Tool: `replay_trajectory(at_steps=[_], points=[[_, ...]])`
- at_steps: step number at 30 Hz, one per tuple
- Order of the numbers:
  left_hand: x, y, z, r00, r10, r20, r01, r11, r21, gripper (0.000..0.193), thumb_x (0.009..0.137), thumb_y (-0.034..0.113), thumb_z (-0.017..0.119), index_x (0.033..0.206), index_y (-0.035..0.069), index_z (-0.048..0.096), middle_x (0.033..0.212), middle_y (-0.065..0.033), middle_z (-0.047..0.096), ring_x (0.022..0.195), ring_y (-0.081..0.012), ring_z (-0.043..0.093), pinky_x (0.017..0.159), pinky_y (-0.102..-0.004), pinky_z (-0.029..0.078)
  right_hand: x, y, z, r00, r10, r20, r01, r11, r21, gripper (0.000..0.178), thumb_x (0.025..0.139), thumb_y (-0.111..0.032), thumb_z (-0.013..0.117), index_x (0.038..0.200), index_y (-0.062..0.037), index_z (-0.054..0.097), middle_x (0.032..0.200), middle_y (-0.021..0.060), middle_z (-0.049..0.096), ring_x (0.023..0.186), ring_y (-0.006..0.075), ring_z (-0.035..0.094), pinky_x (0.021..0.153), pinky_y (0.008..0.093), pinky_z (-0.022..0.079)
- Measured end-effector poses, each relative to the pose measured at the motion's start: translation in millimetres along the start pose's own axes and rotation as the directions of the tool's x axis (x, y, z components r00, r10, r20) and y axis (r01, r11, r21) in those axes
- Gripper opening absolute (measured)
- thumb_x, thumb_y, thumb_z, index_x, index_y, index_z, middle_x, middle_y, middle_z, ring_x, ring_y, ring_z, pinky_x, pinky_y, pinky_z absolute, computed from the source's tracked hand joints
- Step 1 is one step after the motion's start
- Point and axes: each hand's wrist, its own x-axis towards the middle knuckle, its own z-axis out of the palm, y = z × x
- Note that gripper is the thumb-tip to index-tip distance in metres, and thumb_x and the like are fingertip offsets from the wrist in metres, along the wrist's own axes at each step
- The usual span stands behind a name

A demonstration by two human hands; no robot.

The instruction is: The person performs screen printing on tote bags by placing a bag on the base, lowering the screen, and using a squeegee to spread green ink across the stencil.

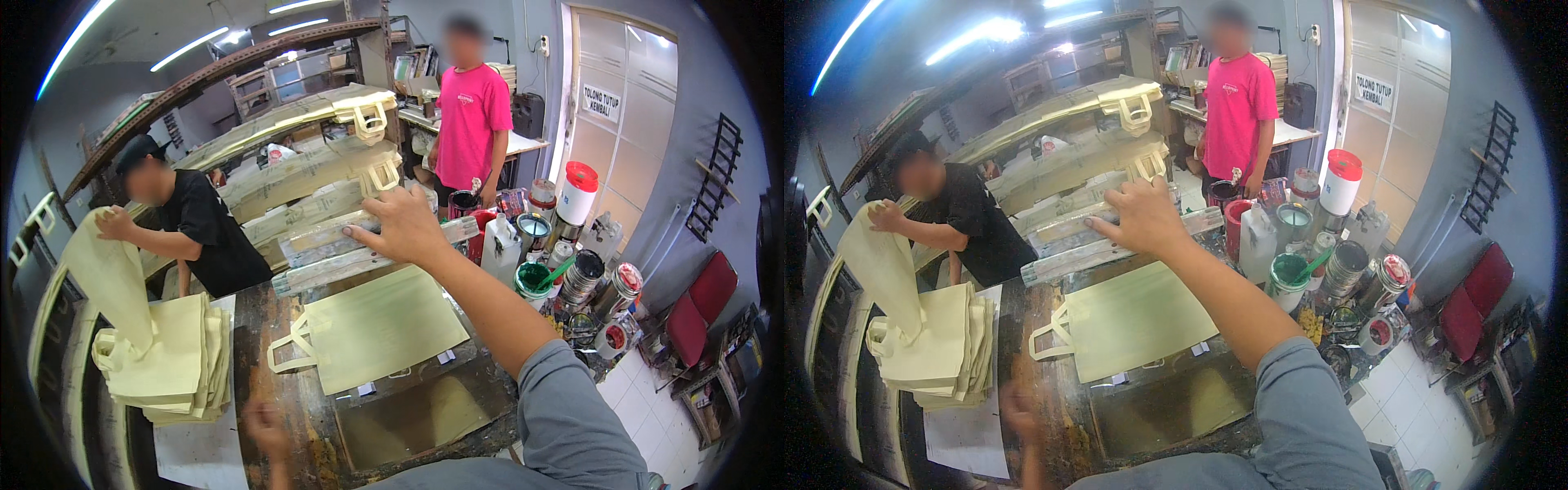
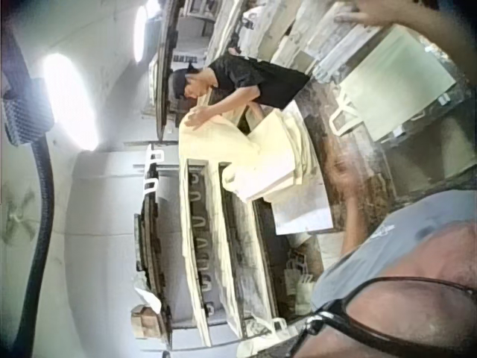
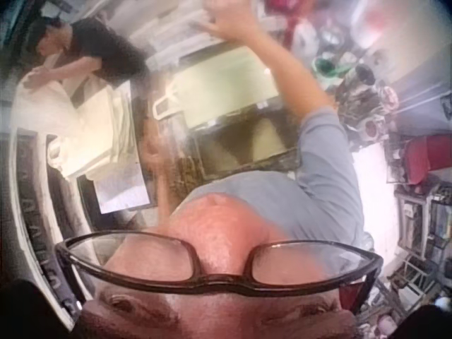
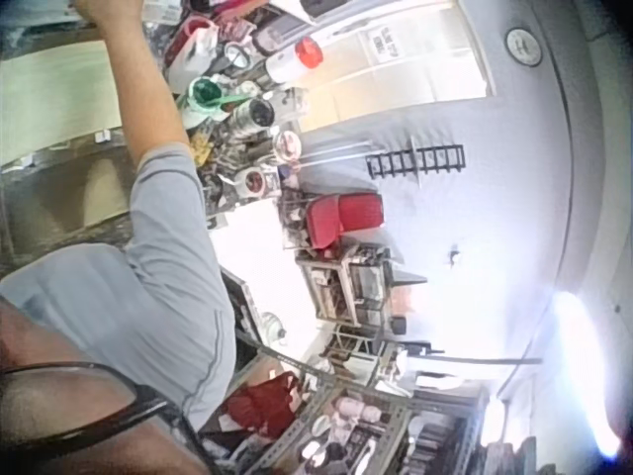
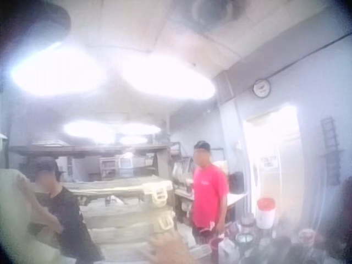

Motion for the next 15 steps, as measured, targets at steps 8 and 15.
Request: replay_trajectory(at_steps=[8, 15], points=[[-90.6, 120.9, 154.6, 0.598, 0.237, 0.766, -0.159, 0.971, -0.176, 0.028, 0.098, 0.036, 0.081, 0.115, 0.014, 0.081, 0.096, -0.009, 0.074, 0.077, -0.0256, 0.073, 0.072, -0.0394, 0.06, 0.3, -2.2, -3.4, 1.0, 0.01, 0.027, -0.009, 1.0, -0.028, 0.059, 0.097, -0.064, 0.067, 0.107, -0.0077, 0.079, 0.096, 0.0165, 0.074, 0.099, 0.034, 0.068, 0.093, 0.0496, 0.042], [-98.8, 123.4, 164.9, 0.558, 0.196, 0.806, -0.269, 0.962, -0.047, 0.035, 0.098, 0.049, 0.076, 0.111, 0.016, 0.082, 0.082, -0.0071, 0.067, 0.073, -0.0277, 0.071, 0.067, -0.0419, 0.058, -4.4, -0.3, 2.4, 1.0, 0.009, -0.022, -0.009, 1.0, -0.013, 0.06, 0.098, -0.065, 0.066, 0.104, -0.0072, 0.077, 0.093, 0.0143, 0.071, 0.099, 0.0326, 0.067, 0.091, 0.0476, 0.042]])
